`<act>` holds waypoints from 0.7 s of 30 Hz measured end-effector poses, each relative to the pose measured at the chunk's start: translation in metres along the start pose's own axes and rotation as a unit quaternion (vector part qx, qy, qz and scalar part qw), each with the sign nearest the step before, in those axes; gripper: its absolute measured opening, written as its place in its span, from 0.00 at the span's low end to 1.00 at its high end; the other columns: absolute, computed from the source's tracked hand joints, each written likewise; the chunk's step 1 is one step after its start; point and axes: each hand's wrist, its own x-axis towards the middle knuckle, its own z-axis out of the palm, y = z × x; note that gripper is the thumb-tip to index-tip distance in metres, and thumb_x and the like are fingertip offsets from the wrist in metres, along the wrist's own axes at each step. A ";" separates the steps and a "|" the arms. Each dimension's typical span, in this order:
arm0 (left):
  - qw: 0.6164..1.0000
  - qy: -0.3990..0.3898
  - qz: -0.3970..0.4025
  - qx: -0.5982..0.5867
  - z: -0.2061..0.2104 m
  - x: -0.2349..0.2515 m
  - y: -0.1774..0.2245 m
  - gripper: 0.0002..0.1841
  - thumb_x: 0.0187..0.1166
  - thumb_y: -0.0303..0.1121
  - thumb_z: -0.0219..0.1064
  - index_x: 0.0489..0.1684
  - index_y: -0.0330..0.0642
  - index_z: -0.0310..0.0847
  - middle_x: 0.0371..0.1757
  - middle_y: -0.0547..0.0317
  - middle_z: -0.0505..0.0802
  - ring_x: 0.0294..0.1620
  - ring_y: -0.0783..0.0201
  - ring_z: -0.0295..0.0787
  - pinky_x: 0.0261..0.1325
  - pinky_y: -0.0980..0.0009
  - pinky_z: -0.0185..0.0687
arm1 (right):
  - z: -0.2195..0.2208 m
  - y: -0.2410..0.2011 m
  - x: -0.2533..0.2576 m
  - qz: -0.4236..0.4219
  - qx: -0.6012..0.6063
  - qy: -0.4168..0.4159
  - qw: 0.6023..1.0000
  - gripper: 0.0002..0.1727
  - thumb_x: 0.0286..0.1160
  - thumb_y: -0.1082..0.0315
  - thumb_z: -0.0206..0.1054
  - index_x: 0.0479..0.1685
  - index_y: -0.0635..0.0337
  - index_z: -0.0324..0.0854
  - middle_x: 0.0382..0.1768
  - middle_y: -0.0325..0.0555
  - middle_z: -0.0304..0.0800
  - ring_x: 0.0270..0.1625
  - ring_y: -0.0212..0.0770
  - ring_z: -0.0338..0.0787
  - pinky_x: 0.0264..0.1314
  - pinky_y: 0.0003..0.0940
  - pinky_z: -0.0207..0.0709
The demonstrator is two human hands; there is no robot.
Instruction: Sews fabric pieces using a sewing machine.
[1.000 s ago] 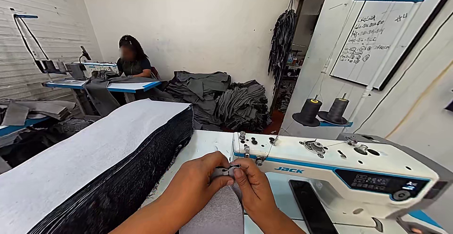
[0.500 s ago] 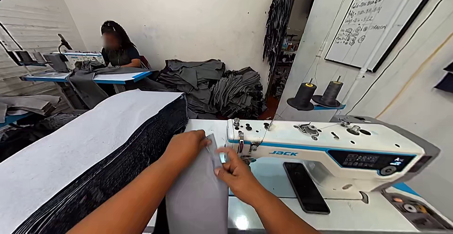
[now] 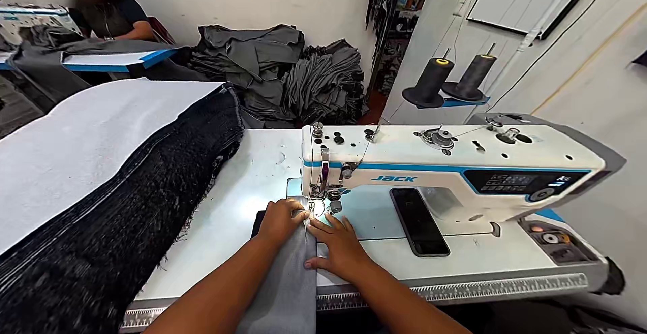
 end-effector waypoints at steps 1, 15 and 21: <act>1.000 0.001 0.011 0.010 0.000 0.004 -0.002 0.18 0.88 0.43 0.62 0.57 0.39 0.91 0.58 0.49 0.93 0.66 0.51 0.85 0.77 0.47 0.64 | -0.001 0.001 0.005 0.010 -0.004 -0.010 1.000 0.49 0.70 0.29 0.66 0.91 0.44 0.64 0.93 0.34 0.58 0.97 0.54 0.44 0.91 0.71 0.25; 0.997 0.004 0.052 0.052 -0.003 0.014 -0.004 0.17 0.89 0.42 0.62 0.56 0.38 0.91 0.56 0.49 0.94 0.64 0.52 0.86 0.74 0.50 0.67 | -0.002 -0.007 0.010 0.050 -0.014 -0.023 0.998 0.50 0.71 0.26 0.61 0.92 0.44 0.62 0.93 0.32 0.58 0.97 0.52 0.43 0.90 0.73 0.23; 0.997 0.005 0.054 0.058 -0.008 0.021 -0.004 0.18 0.89 0.41 0.63 0.53 0.33 0.91 0.54 0.45 0.94 0.63 0.49 0.86 0.73 0.49 0.67 | 0.003 -0.004 0.010 0.046 -0.002 0.000 0.999 0.47 0.74 0.27 0.59 0.90 0.44 0.65 0.92 0.32 0.61 0.97 0.53 0.46 0.90 0.73 0.22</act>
